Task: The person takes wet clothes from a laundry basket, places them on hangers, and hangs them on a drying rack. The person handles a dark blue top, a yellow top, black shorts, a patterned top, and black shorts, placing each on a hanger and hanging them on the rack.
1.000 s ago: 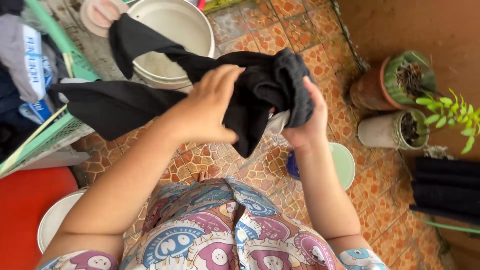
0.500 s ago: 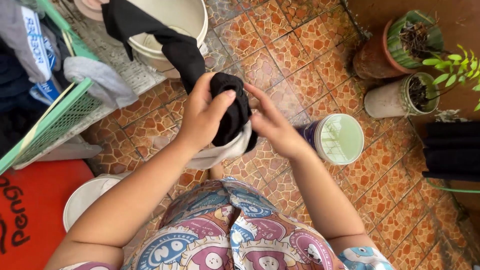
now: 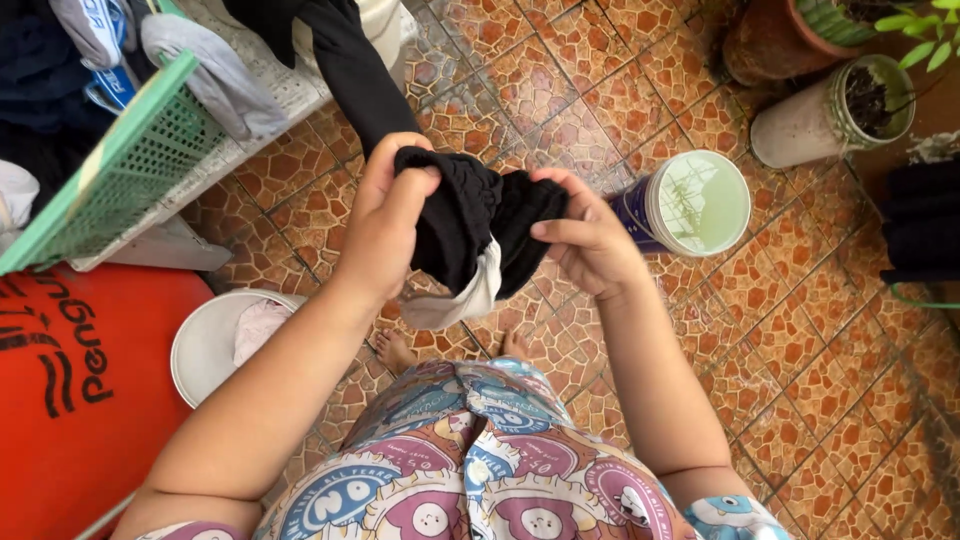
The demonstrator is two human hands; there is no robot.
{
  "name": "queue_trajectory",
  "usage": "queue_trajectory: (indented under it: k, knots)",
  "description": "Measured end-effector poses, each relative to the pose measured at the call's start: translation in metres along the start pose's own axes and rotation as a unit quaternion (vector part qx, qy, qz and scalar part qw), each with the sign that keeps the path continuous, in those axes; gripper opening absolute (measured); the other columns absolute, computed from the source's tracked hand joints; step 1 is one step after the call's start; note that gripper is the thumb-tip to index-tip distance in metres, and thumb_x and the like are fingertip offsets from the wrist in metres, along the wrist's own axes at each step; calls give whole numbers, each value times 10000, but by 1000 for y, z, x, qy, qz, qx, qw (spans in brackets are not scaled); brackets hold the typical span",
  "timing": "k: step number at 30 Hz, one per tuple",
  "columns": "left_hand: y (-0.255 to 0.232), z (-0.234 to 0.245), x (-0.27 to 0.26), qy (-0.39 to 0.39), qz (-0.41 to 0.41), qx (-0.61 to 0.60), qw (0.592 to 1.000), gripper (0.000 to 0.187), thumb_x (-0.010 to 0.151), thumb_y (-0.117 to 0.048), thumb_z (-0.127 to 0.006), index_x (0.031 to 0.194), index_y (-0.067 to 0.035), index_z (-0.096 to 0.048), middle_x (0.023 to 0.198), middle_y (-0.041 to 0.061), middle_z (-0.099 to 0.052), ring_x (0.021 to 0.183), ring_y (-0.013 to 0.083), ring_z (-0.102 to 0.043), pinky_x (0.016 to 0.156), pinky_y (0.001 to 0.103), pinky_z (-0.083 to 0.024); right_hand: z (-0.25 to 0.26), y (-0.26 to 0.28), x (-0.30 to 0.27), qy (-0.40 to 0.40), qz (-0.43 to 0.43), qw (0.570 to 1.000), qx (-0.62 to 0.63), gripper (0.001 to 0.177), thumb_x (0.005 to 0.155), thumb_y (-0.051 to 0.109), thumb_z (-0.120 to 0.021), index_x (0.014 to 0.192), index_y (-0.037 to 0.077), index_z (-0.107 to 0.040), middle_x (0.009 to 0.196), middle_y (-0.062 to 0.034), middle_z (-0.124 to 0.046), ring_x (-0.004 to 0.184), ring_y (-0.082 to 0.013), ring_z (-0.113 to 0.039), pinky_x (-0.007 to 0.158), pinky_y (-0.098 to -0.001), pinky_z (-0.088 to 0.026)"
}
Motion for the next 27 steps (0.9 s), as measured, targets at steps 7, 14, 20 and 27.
queue_trajectory:
  k: [7, 14, 20, 27]
  knots:
    - [33, -91, -56, 4, 50, -29, 998, 110, 929, -186, -628, 1028, -151, -595, 867, -64, -417, 834, 94, -440, 776, 242, -384, 126, 63, -109, -33, 81, 996, -9, 591, 763, -192, -599, 1289, 68, -528, 1210, -186, -649, 1112, -334, -698, 879, -497, -644]
    - [32, -202, -94, 38, -125, 329, 935, 249, 990, -346, -724, 1128, -157, -640, 872, 106, -604, 850, 315, -636, 722, 427, -472, 253, 123, -226, -105, 161, 977, -91, 614, 678, -253, -666, 1174, 76, -514, 1065, -142, -644, 973, -280, -706, 786, -364, -648]
    - [48, -190, -131, 23, -133, 557, 819, 251, 1061, -334, -691, 1158, -103, -711, 1174, 137, -616, 1029, 446, -666, 814, 542, -556, 262, 114, -249, -201, 52, 909, -361, 282, 802, 35, -812, 992, 64, -606, 848, -68, -633, 686, -168, -690, 611, -303, -653]
    - [97, -70, -214, -13, 24, 623, 782, 352, 1064, -338, -600, 1030, -9, -720, 1005, 239, -675, 913, 435, -643, 806, 536, -478, 264, 116, -232, -238, 7, 693, -680, 188, 805, 252, -595, 992, 233, -613, 971, 23, -740, 732, -185, -590, 689, -404, -445]
Point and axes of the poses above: each hand's wrist, its own x-axis towards the middle knuckle, its own z-axis out of the back of the hand, y = z × x, the point moved 5 cm from there along x, towards the middle knuckle
